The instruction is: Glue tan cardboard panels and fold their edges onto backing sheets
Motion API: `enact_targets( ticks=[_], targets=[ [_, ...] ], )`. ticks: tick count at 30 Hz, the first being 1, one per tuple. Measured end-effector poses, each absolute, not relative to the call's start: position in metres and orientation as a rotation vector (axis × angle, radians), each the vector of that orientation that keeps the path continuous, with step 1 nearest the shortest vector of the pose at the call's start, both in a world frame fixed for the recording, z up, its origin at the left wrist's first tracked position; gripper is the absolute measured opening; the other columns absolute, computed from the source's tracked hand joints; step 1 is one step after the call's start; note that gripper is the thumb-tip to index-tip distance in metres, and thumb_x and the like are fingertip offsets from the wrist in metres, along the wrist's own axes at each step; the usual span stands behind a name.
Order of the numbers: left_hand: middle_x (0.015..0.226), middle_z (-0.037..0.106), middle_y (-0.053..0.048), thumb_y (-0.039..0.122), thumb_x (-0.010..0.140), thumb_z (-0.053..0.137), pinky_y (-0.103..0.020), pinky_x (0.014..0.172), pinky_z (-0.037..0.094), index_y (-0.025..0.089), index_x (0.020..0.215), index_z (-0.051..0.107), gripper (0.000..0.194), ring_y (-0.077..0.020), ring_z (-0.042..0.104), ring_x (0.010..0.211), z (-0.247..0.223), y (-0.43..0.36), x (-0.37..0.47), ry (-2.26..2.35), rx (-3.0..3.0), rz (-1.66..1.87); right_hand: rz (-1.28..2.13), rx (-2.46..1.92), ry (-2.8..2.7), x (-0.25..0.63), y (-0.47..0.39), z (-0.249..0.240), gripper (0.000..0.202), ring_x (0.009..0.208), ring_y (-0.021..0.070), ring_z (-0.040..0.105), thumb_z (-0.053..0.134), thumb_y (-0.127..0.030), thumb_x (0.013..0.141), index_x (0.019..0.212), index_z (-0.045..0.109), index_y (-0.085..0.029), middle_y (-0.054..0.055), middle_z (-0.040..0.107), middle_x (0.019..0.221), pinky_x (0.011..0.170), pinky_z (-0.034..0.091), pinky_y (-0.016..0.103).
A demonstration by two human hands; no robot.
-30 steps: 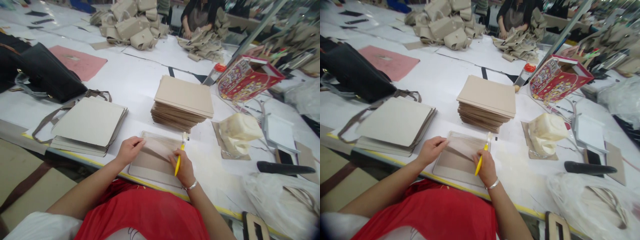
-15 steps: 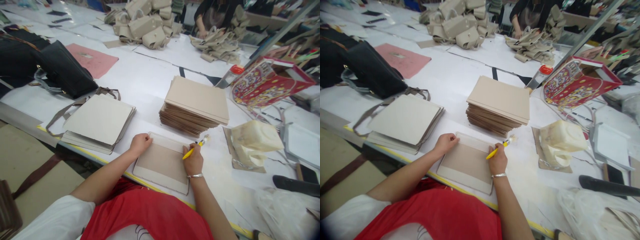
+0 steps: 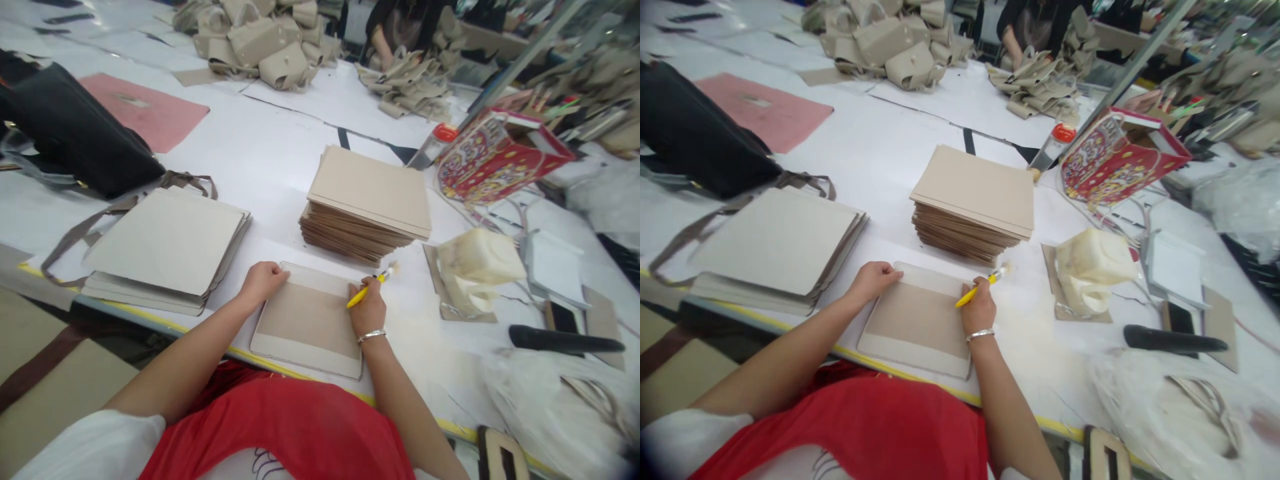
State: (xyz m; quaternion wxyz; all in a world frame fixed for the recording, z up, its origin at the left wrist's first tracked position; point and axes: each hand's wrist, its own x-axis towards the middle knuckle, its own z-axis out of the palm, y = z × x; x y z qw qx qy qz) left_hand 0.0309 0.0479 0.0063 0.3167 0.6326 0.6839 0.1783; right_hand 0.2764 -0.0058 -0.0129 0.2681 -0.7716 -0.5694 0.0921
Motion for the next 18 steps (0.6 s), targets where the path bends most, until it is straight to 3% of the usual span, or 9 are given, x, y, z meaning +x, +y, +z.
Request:
enact_targets(
  ticks=[7,18],
  targets=[
    [0.058,0.059,-0.001,0.049,0.072,0.05,-0.026,0.055,0.031,0.019,0.058,0.057,0.034,-0.0161,0.052,0.059,0.0046,0.0449,0.033,1.815,1.728,0.473,0.246,-2.063,-1.535,0.2795,-0.0062,-0.0185,0.026,0.069,0.0181,0.058,0.046,-0.035,0.083,0.103,0.044,-0.019,0.004,0.062,0.083,0.062,0.04,0.027],
    [0.059,0.058,0.0,0.045,0.074,0.052,-0.027,0.056,0.031,0.02,0.058,0.053,0.03,-0.016,0.052,0.059,0.0019,0.0475,0.0354,1.865,1.764,0.439,0.224,-2.088,-1.569,0.2767,-0.0042,-0.0154,0.029,0.07,0.0191,0.057,0.047,-0.034,0.082,0.107,0.044,-0.018,0.006,0.06,0.083,0.062,0.041,0.029]
  ],
)
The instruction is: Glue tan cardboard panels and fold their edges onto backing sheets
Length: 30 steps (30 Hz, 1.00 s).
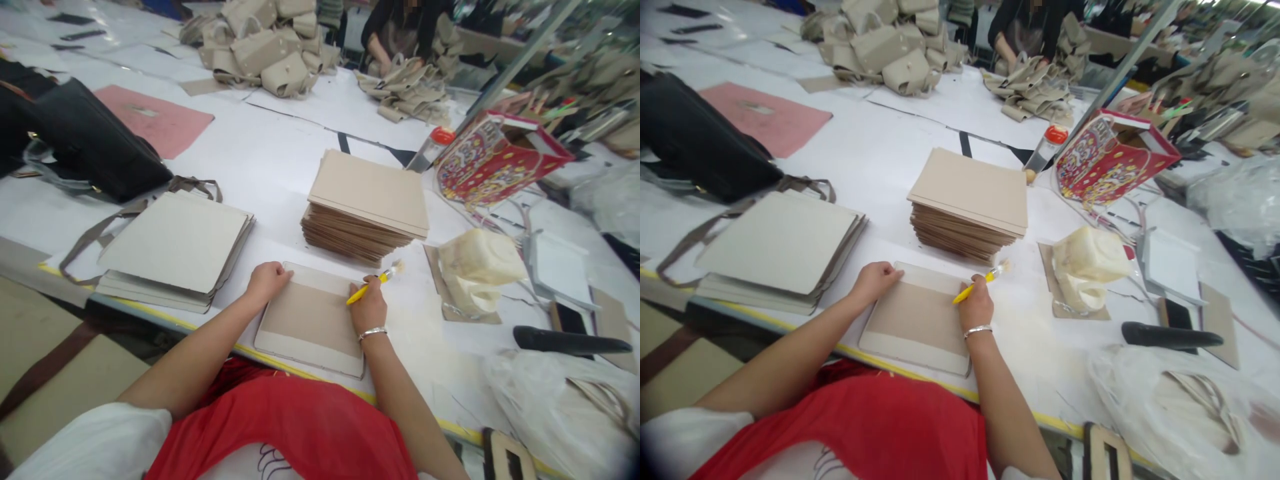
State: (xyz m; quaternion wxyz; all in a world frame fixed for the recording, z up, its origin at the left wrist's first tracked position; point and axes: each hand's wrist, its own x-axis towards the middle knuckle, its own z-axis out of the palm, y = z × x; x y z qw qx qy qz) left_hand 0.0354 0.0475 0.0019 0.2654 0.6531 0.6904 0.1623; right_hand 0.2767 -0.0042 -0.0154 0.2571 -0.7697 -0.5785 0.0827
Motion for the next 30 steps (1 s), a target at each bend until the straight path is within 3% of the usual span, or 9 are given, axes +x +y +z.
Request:
enact_targets(
  ticks=[4,9,12,14,16,18,24,28,30],
  targets=[
    [0.066,0.058,-0.002,0.039,0.075,0.054,-0.027,0.057,0.034,0.019,0.067,0.053,0.021,-0.0171,0.053,0.064,0.009,0.039,0.031,1.964,1.879,0.473,0.079,-2.023,-1.553,0.285,-0.008,-0.012,0.036,0.079,0.0214,0.056,0.052,-0.034,0.079,0.11,0.043,-0.016,0.007,0.057,0.087,0.067,0.043,0.032],
    [0.076,0.057,-0.003,0.031,0.081,0.052,-0.028,0.068,0.043,0.018,0.085,0.051,0.014,-0.0165,0.055,0.072,0.045,-0.001,0.0,1.896,2.281,0.964,-0.08,-1.922,-1.533,0.301,-0.028,0.001,0.039,0.08,0.0212,0.056,0.054,-0.038,0.079,0.11,0.041,-0.017,0.007,0.056,0.09,0.067,0.044,0.032],
    [0.102,0.059,-0.011,0.045,0.074,0.062,-0.036,0.088,0.041,0.017,0.104,0.05,0.043,-0.0236,0.054,0.1,0.065,-0.022,-0.043,1.868,2.501,1.121,-0.089,-1.851,-1.501,0.303,-0.045,0.01,0.037,0.074,0.0184,0.057,0.054,-0.038,0.08,0.108,0.04,-0.018,0.006,0.058,0.09,0.066,0.044,0.03],
    [0.125,0.049,-0.017,0.057,0.065,0.065,-0.045,0.098,0.034,0.015,0.122,0.043,0.074,-0.0324,0.042,0.118,0.064,-0.028,-0.079,1.966,2.585,0.927,-0.032,-1.809,-1.484,0.301,-0.055,0.012,0.033,0.065,0.0152,0.058,0.052,-0.036,0.081,0.106,0.04,-0.018,0.004,0.059,0.09,0.063,0.045,0.029],
    [0.123,0.051,-0.014,0.062,0.07,0.056,-0.05,0.097,0.033,0.018,0.125,0.041,0.073,-0.0332,0.045,0.115,0.053,-0.028,-0.113,2.033,2.622,0.638,0.033,-1.791,-1.467,0.299,-0.064,0.012,0.029,0.061,0.0134,0.058,0.051,-0.034,0.083,0.104,0.04,-0.019,0.004,0.06,0.09,0.061,0.045,0.027],
    [0.113,0.058,-0.009,0.059,0.079,0.044,-0.043,0.091,0.041,0.019,0.118,0.047,0.056,-0.0272,0.053,0.103,0.038,-0.027,-0.139,1.921,2.704,0.483,0.076,-1.799,-1.466,0.298,-0.072,0.008,0.026,0.062,0.0137,0.059,0.05,-0.033,0.083,0.103,0.04,-0.019,0.004,0.061,0.09,0.06,0.045,0.027],
    [0.093,0.063,-0.001,0.036,0.086,0.042,-0.035,0.08,0.048,0.025,0.102,0.057,0.024,-0.0197,0.058,0.085,0.047,-0.042,-0.145,1.752,2.862,0.628,0.157,-1.833,-1.511,0.296,-0.095,-0.001,0.022,0.066,0.0155,0.059,0.048,-0.032,0.082,0.1,0.044,-0.019,0.004,0.061,0.088,0.065,0.046,0.029],
    [0.096,0.062,0.003,0.027,0.083,0.05,-0.038,0.079,0.05,0.037,0.119,0.047,0.037,-0.0196,0.058,0.085,0.08,-0.063,-0.093,1.587,2.974,0.951,0.166,-1.829,-1.498,0.297,-0.105,0.002,0.022,0.068,0.0159,0.06,0.047,-0.033,0.084,0.101,0.046,-0.018,0.005,0.061,0.089,0.066,0.046,0.029],
    [0.095,0.064,0.0,0.021,0.081,0.053,-0.037,0.076,0.05,0.035,0.119,0.048,0.041,-0.0197,0.059,0.082,0.086,-0.075,-0.051,1.239,3.135,0.995,0.16,-1.816,-1.493,0.299,-0.108,0.004,0.025,0.068,0.0157,0.061,0.047,-0.034,0.084,0.102,0.046,-0.018,0.006,0.062,0.09,0.066,0.046,0.029]
  ],
)
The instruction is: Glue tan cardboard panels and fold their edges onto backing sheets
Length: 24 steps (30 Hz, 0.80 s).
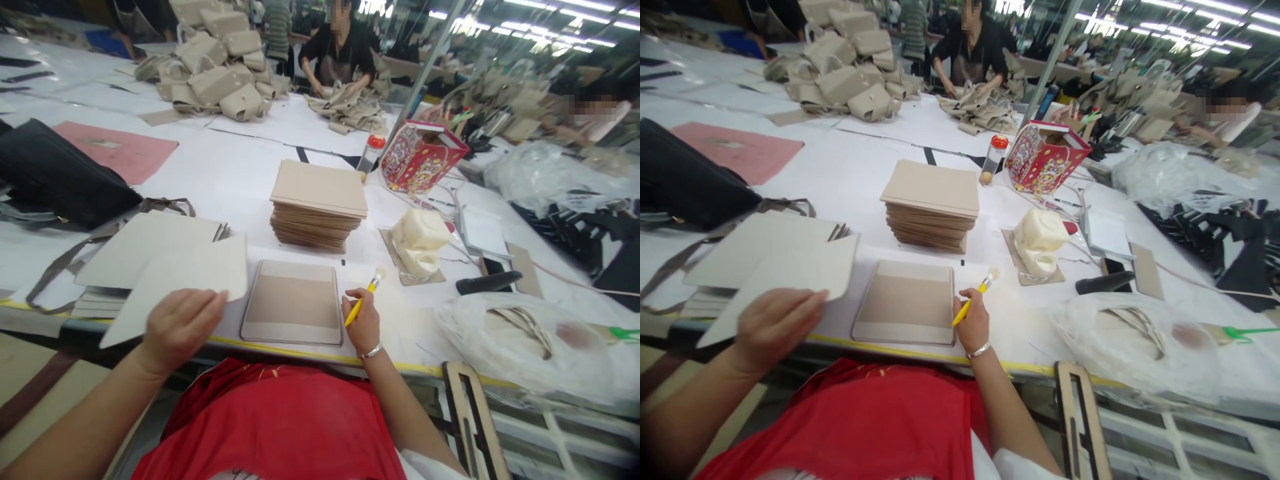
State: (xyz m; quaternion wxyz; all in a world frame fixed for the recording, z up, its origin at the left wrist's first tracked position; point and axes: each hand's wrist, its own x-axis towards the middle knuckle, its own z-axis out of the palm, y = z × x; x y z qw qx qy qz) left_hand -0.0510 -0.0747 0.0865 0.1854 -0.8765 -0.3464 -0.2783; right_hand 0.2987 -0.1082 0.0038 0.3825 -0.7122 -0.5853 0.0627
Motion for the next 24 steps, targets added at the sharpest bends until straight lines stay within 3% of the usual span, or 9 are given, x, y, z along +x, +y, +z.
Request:
enact_targets(
  ticks=[6,10,16,21,24],
  targets=[
    [0.083,0.061,-0.008,0.017,0.087,0.042,-0.031,0.057,0.042,0.012,0.105,0.056,0.024,-0.0174,0.053,0.07,0.046,-0.104,0.076,-0.429,-2.805,-0.599,0.178,-1.832,-1.541,0.305,-0.115,0.001,0.026,0.072,0.0164,0.062,0.045,-0.033,0.086,0.106,0.046,-0.017,0.007,0.063,0.093,0.067,0.046,0.029],
    [0.081,0.058,-0.007,0.017,0.089,0.038,-0.03,0.059,0.039,0.013,0.102,0.056,0.022,-0.0162,0.049,0.071,0.014,-0.106,0.108,-0.337,-2.937,-0.441,0.231,-1.837,-1.608,0.309,-0.12,-0.006,0.025,0.075,0.018,0.062,0.042,-0.031,0.086,0.106,0.046,-0.016,0.009,0.064,0.094,0.068,0.047,0.031],
    [0.087,0.057,-0.007,0.018,0.09,0.037,-0.032,0.063,0.038,0.014,0.106,0.053,0.023,-0.0176,0.047,0.075,0.004,-0.092,0.109,-0.366,-3.009,-0.439,0.291,-1.834,-1.653,0.309,-0.12,-0.005,0.024,0.073,0.0189,0.063,0.039,-0.032,0.088,0.104,0.047,-0.016,0.008,0.065,0.088,0.067,0.048,0.032],
    [0.083,0.056,-0.006,0.021,0.087,0.045,-0.031,0.061,0.039,0.016,0.093,0.055,0.013,-0.0171,0.048,0.072,0.002,-0.097,0.117,-0.351,-3.06,-0.431,0.242,-1.754,-1.624,0.32,-0.119,0.024,0.027,0.073,0.0214,0.066,0.043,-0.039,0.085,0.105,0.048,-0.021,0.006,0.067,0.087,0.062,0.051,0.034],
    [0.078,0.054,-0.005,0.035,0.086,0.047,-0.03,0.056,0.038,0.018,0.084,0.055,0.019,-0.017,0.048,0.069,0.0,-0.093,0.122,-0.388,-3.021,-0.503,0.231,-1.64,-1.387,0.337,-0.114,0.056,0.039,0.059,0.0192,0.064,0.045,-0.044,0.084,0.118,0.043,-0.024,0.003,0.066,0.078,0.055,0.051,0.033]
  ],
)
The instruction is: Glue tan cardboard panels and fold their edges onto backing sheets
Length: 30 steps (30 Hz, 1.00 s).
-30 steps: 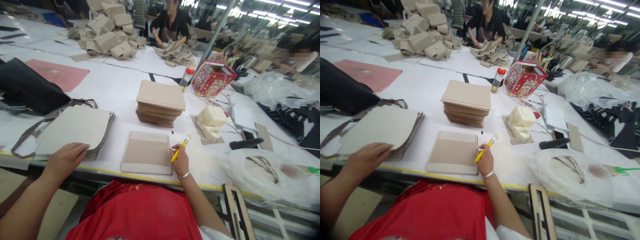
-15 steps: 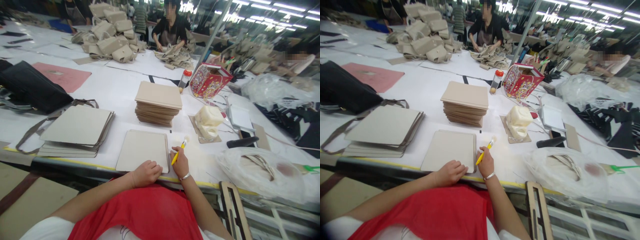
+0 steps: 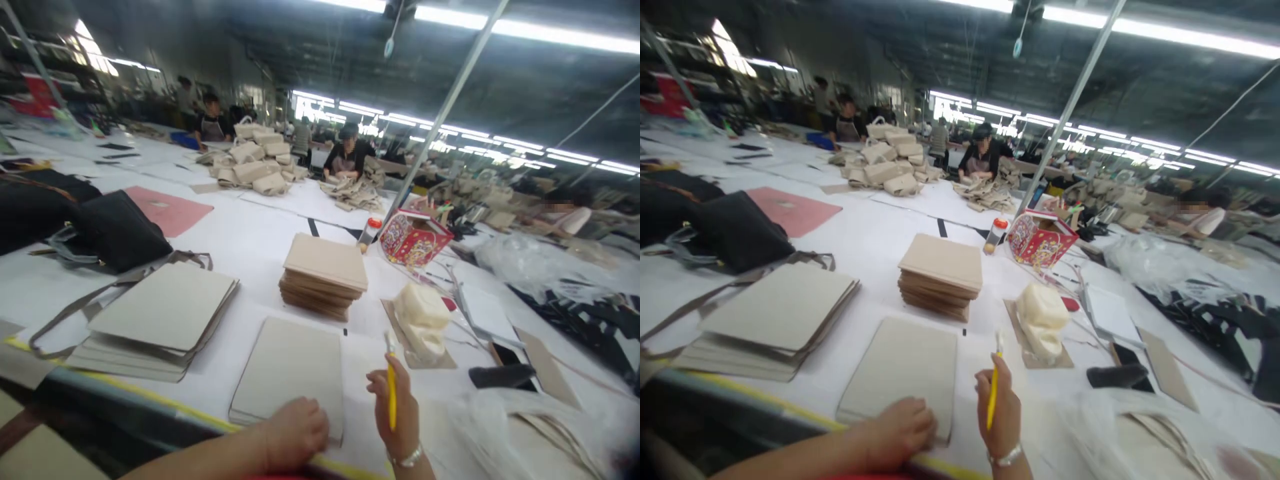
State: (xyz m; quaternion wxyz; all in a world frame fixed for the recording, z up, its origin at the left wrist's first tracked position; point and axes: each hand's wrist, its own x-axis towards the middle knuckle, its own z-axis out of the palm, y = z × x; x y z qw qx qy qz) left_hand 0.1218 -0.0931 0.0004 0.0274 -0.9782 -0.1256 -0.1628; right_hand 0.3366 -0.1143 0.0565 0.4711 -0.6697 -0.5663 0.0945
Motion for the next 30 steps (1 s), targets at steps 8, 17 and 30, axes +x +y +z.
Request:
enact_targets(
  ticks=[8,17,30],
  targets=[
    [0.117,0.057,-0.01,0.032,0.09,0.04,-0.036,0.091,0.037,0.016,0.118,0.049,0.034,-0.0208,0.047,0.11,0.099,0.004,0.131,-0.468,-2.654,-1.005,0.676,-1.148,-1.011,0.353,-0.041,0.185,0.029,0.058,0.0097,0.055,0.061,-0.043,0.076,0.095,0.056,-0.022,0.0,0.057,0.076,0.052,0.047,0.023],
    [0.118,0.056,-0.017,0.048,0.087,0.038,-0.051,0.093,0.034,0.01,0.113,0.054,0.049,-0.0319,0.046,0.111,0.15,0.096,0.179,-1.288,-2.711,-0.692,1.227,-0.997,-1.278,0.289,0.116,0.234,0.027,0.038,0.003,0.025,0.06,-0.038,0.072,0.089,0.059,-0.017,-0.009,0.038,0.051,0.037,0.019,0.017],
    [0.129,0.048,-0.02,0.045,0.089,0.036,-0.054,0.098,0.028,0.009,0.123,0.047,0.051,-0.0324,0.04,0.12,0.129,0.104,0.182,-1.217,-2.683,-0.708,1.183,-1.263,-1.349,0.282,0.233,0.193,0.018,0.033,0.0028,0.025,0.06,-0.032,0.067,0.072,0.054,-0.016,-0.008,0.04,0.044,0.033,0.016,0.018]
  ],
)
